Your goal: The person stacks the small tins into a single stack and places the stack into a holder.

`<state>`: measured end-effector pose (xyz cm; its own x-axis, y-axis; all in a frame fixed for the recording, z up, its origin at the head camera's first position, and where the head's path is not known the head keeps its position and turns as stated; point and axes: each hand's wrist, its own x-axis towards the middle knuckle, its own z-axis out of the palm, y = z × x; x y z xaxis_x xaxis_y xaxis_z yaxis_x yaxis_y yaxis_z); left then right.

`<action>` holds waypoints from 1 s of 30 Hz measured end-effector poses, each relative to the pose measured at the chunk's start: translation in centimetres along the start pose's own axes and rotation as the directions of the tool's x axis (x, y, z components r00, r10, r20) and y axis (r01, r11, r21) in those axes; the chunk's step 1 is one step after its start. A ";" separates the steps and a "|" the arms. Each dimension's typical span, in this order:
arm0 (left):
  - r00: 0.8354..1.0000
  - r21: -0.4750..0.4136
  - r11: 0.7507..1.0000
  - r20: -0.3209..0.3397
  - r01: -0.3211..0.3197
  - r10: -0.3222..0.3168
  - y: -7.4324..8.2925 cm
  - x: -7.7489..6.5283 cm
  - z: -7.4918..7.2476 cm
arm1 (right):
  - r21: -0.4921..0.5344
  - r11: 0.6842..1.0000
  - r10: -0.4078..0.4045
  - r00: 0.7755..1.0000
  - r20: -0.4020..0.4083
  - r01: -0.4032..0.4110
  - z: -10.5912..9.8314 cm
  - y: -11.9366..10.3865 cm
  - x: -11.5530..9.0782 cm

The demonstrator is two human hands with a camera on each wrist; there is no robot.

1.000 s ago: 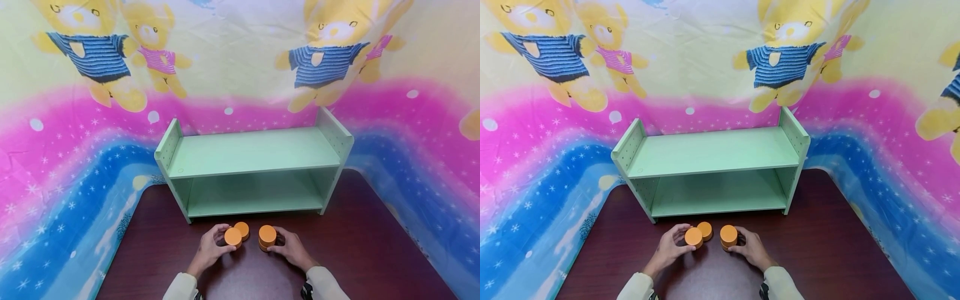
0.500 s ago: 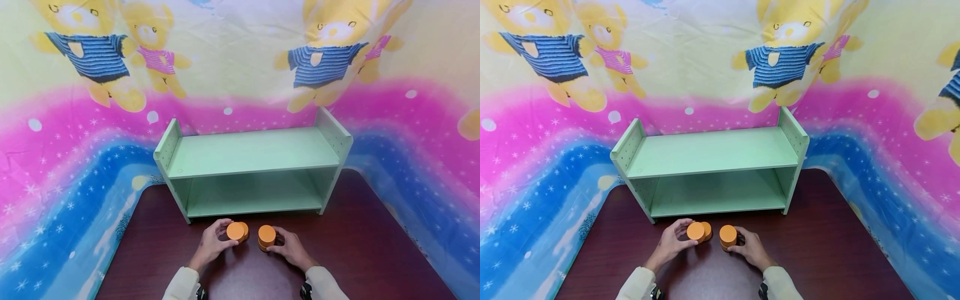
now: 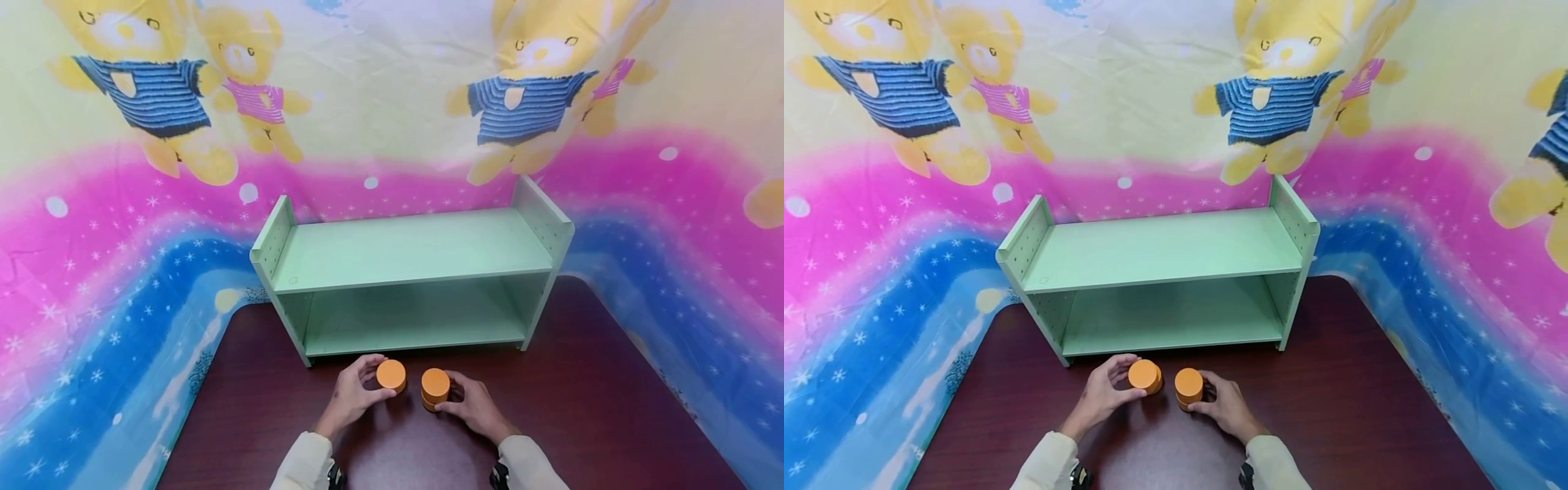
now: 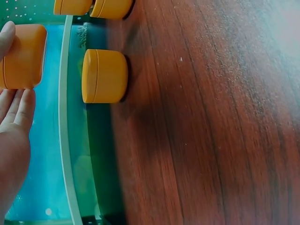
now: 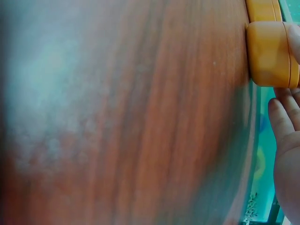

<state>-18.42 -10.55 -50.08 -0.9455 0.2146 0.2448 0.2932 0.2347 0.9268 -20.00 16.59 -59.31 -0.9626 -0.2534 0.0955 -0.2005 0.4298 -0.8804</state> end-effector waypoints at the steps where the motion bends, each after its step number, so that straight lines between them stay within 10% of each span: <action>1: 1.000 -0.001 1.000 0.001 0.003 -0.003 0.1 0.0 0.0 | 0.000 1.000 0.000 1.000 0.002 0.000 0.0 0.0 0.0; 30: 0.998 -0.053 0.999 0.057 -0.012 0.015 0.0 0.9 2.0 | -0.020 1.000 -0.019 1.000 -0.002 0.019 -0.1 -0.2 0.1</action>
<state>-19.01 -8.47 -50.46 -0.9315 0.2718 0.2417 0.2963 0.1817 0.9376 -20.06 16.58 -59.05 -0.9591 -0.2597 0.1131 -0.2222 0.4422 -0.8690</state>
